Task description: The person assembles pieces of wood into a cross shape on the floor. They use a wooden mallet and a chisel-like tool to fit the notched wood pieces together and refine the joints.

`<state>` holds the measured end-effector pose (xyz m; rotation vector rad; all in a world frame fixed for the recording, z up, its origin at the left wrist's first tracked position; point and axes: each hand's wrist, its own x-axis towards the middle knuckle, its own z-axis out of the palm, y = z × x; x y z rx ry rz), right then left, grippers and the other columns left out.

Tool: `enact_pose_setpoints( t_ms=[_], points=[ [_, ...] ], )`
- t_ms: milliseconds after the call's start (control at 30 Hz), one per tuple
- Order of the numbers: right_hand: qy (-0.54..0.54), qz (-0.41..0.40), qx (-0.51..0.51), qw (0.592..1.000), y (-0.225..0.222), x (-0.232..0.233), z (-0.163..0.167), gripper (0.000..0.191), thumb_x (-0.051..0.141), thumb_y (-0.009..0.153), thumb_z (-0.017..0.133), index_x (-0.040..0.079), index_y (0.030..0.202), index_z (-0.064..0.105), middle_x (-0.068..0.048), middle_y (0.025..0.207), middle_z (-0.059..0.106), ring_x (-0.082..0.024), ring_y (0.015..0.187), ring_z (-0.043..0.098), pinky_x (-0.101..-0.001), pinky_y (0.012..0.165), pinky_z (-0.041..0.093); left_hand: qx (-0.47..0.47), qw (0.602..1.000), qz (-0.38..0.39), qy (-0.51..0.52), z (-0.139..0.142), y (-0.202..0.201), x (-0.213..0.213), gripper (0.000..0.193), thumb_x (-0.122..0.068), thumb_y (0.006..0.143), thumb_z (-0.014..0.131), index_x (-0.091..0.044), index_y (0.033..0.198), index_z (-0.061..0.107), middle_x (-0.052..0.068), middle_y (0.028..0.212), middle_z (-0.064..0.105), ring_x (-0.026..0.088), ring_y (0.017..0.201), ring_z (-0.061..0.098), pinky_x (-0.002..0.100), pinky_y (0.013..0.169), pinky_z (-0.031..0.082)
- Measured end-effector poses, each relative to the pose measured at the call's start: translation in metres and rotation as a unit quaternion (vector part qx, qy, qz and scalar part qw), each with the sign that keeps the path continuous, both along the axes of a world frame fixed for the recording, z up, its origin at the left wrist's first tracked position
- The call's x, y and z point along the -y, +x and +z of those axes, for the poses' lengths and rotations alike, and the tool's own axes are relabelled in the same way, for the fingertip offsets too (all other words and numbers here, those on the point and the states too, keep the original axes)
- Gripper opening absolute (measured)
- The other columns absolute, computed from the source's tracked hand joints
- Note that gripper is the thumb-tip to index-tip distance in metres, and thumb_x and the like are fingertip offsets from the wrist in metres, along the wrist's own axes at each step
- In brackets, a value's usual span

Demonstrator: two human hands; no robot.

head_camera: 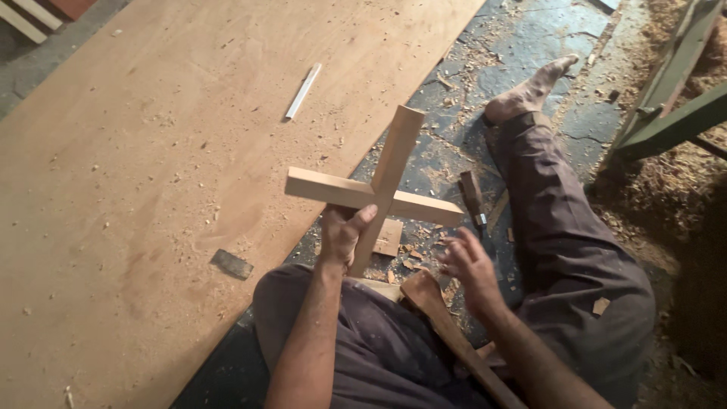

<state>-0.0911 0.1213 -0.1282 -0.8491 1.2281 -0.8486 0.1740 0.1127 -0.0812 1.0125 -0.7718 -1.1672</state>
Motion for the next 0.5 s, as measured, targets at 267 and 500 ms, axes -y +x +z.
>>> enact_pose_setpoints(
  t_ms=[267,500],
  points=[
    [-0.090,0.009,0.312,0.946,-0.016,0.010,0.002,0.088,0.043,0.092,0.072,0.000,0.156,0.030,-0.021,0.136,0.055,-0.030,0.123,0.064,-0.0417,0.098,0.057,-0.177,0.977,-0.067,0.094,-0.018,-0.001,0.002,0.045,-0.009,0.081,0.077,-0.004,0.121,0.059,0.007,0.101,0.062,0.015,0.088,0.066,0.031,0.075,0.062],
    [-0.045,-0.044,0.278,0.958,-0.029,0.015,-0.018,0.056,0.023,0.095,0.071,-0.004,0.139,0.050,-0.018,0.120,0.064,-0.030,0.107,0.069,-0.0442,0.097,0.057,-0.175,0.976,-0.104,0.078,-0.024,-0.018,-0.002,0.048,-0.013,0.086,0.080,-0.005,0.126,0.055,0.006,0.100,0.060,0.016,0.083,0.063,0.030,0.064,0.059]
  ],
)
